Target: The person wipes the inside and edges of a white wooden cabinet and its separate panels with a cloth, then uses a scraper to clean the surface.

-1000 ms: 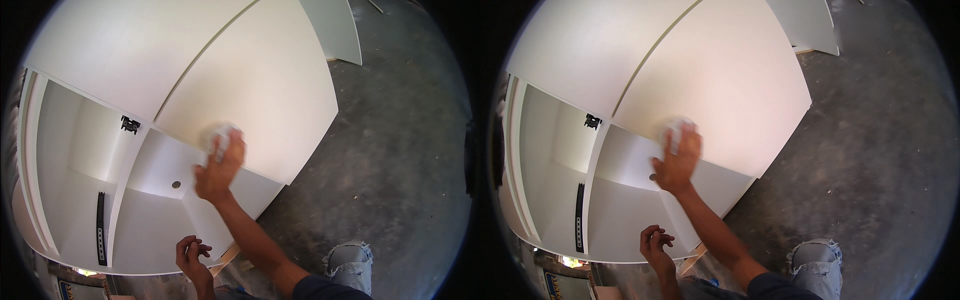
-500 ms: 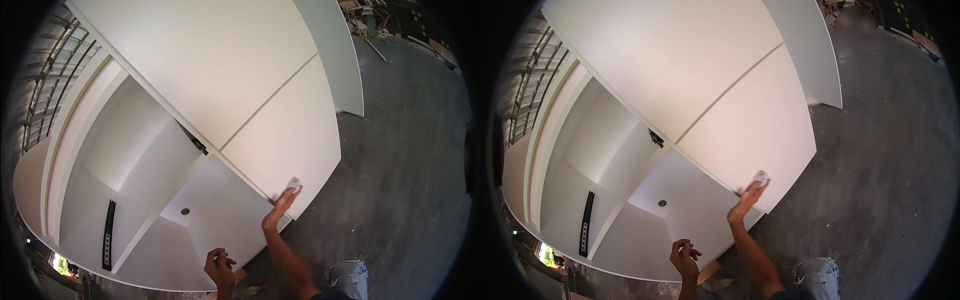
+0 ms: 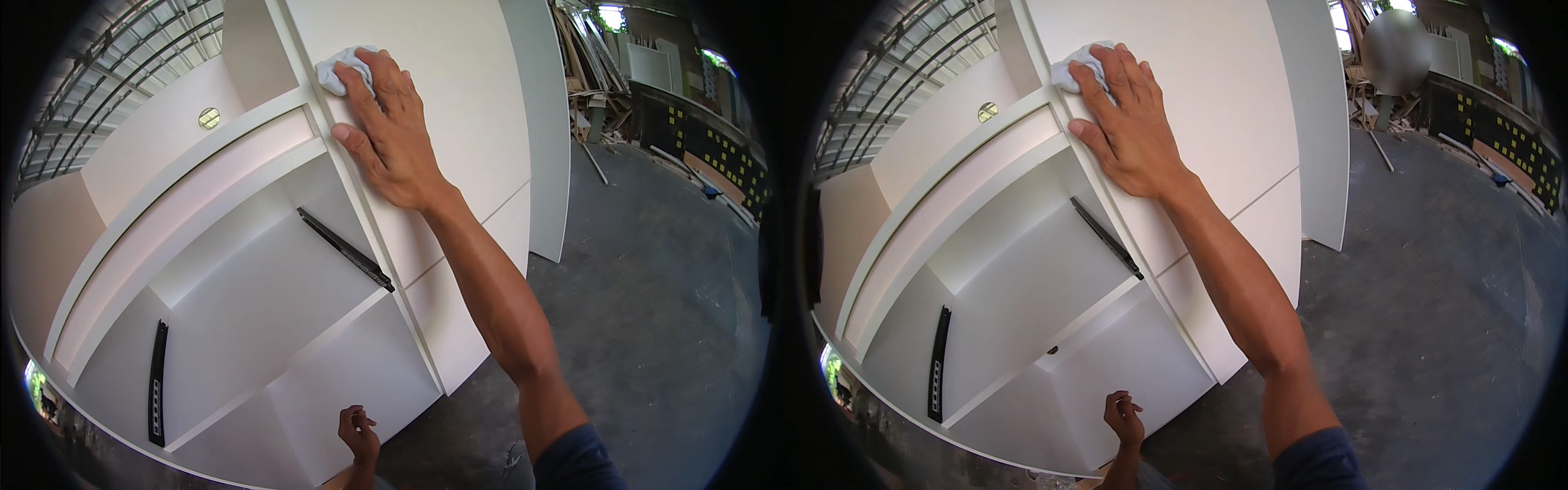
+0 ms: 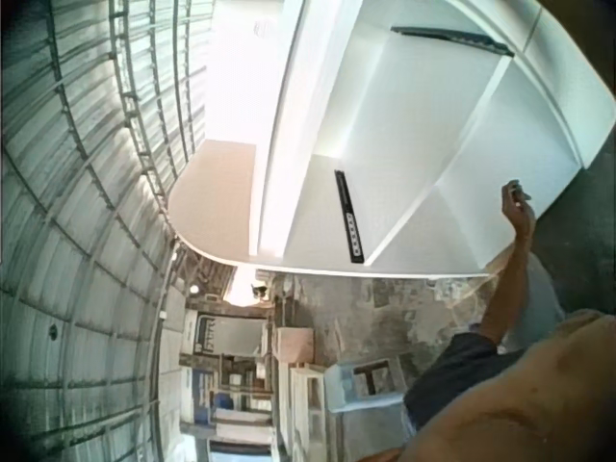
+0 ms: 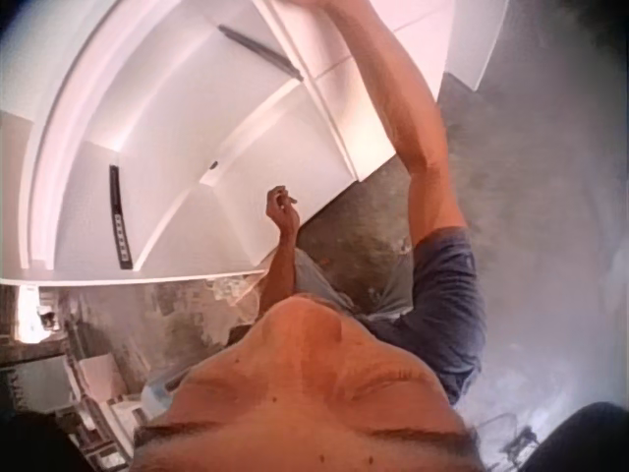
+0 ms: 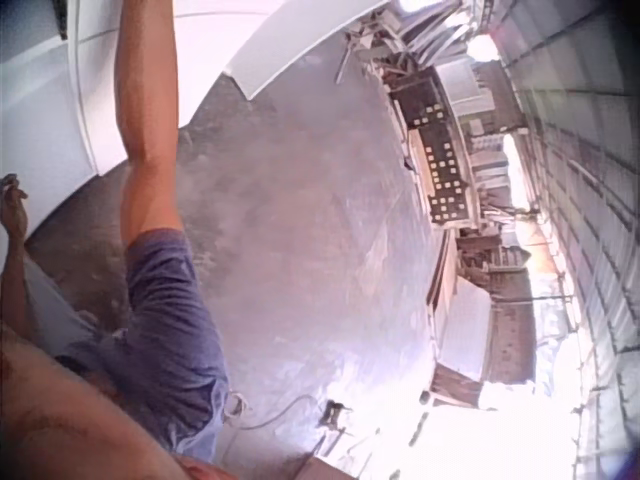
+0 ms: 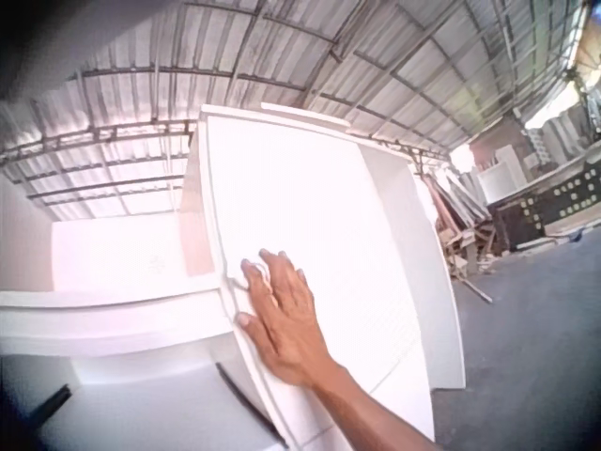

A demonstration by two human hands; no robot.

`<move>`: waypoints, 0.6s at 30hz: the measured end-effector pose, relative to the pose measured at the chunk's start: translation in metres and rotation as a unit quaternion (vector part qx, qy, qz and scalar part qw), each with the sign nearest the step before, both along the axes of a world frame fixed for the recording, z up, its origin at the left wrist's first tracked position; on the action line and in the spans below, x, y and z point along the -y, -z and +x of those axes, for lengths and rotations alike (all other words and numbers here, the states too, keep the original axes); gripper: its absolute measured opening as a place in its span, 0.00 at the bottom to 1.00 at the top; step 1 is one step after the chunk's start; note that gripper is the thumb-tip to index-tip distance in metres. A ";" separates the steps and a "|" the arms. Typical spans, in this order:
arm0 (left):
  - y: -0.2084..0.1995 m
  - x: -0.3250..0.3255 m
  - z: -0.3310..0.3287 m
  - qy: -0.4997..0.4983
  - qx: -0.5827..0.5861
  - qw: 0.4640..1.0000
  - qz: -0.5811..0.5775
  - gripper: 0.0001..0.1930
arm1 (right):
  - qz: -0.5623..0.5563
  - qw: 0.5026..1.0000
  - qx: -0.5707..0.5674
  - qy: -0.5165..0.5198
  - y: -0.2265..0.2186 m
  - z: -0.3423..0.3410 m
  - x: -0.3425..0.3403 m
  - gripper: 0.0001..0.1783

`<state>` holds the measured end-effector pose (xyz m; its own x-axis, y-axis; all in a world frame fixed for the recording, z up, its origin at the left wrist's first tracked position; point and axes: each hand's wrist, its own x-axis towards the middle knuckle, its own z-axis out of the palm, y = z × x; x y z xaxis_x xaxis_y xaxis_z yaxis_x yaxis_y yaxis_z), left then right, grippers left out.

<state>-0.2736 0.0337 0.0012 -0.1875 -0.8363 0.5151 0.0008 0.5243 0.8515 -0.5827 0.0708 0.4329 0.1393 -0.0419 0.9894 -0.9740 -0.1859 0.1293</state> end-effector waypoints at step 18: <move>0.037 0.020 0.010 0.084 0.102 0.989 -0.073 0.07 | -0.083 0.996 0.024 0.034 0.025 0.036 -0.152 0.41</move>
